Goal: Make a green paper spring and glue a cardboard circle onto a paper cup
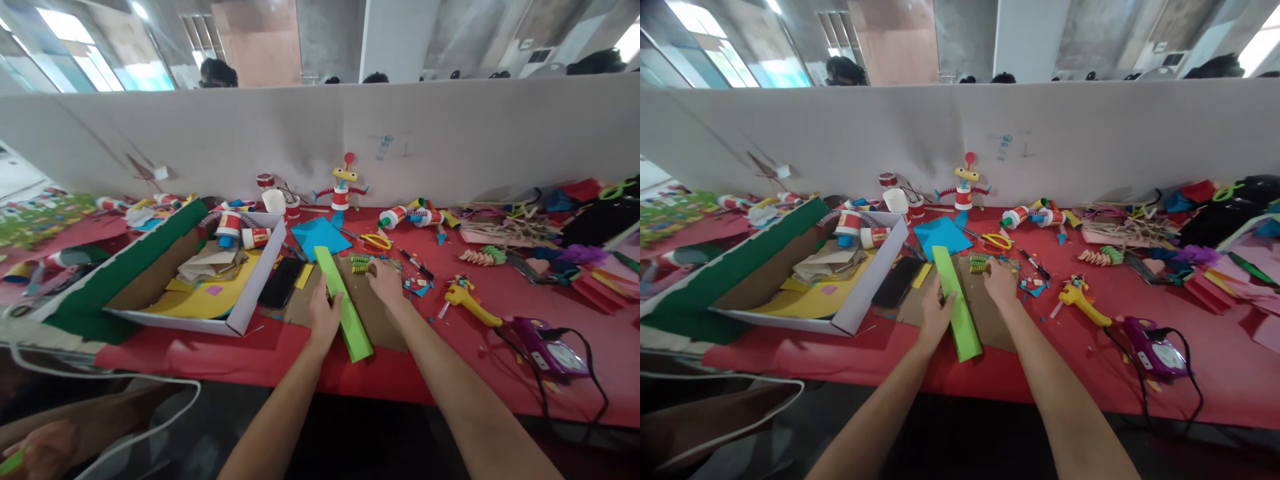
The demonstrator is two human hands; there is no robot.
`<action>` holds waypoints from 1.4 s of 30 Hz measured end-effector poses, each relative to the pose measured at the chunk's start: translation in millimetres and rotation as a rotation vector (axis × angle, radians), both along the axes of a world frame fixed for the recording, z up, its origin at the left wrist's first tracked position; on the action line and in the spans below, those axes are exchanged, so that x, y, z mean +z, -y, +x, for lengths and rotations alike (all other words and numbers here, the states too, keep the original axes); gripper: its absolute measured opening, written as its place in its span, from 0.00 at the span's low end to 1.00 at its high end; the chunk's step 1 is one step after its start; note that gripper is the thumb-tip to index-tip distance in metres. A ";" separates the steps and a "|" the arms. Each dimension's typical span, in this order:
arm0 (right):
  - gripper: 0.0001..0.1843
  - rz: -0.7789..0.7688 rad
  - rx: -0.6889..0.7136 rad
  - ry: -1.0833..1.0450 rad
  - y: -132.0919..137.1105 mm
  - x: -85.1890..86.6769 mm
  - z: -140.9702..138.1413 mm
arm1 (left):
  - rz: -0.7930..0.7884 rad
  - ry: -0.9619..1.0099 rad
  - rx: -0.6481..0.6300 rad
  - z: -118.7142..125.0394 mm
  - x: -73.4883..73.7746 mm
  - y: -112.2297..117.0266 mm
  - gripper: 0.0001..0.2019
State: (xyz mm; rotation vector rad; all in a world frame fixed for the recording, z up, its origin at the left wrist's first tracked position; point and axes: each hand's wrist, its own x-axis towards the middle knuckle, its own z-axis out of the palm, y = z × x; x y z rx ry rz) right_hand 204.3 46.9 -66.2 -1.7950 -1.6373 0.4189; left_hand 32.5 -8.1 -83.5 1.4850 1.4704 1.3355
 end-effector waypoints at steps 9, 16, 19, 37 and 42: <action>0.08 0.048 0.004 -0.252 14.0 -9.4 -4.2 | 0.169 -0.259 0.099 -1.3 0.9 0.3 0.24; 0.16 0.043 0.085 -0.565 32.8 3.5 -34.5 | 0.258 -0.203 0.179 -7.3 16.0 14.3 0.13; 0.20 -0.014 0.091 -0.663 37.3 3.6 -43.5 | 0.237 -0.184 0.151 -8.5 16.4 19.0 0.11; 0.14 0.162 0.200 0.108 72.3 -0.8 -41.6 | 0.107 -0.646 0.010 -6.6 1.7 17.0 0.14; 0.14 0.130 0.319 0.192 83.4 -2.9 -46.7 | 0.096 -0.677 0.010 -5.0 5.9 19.0 0.14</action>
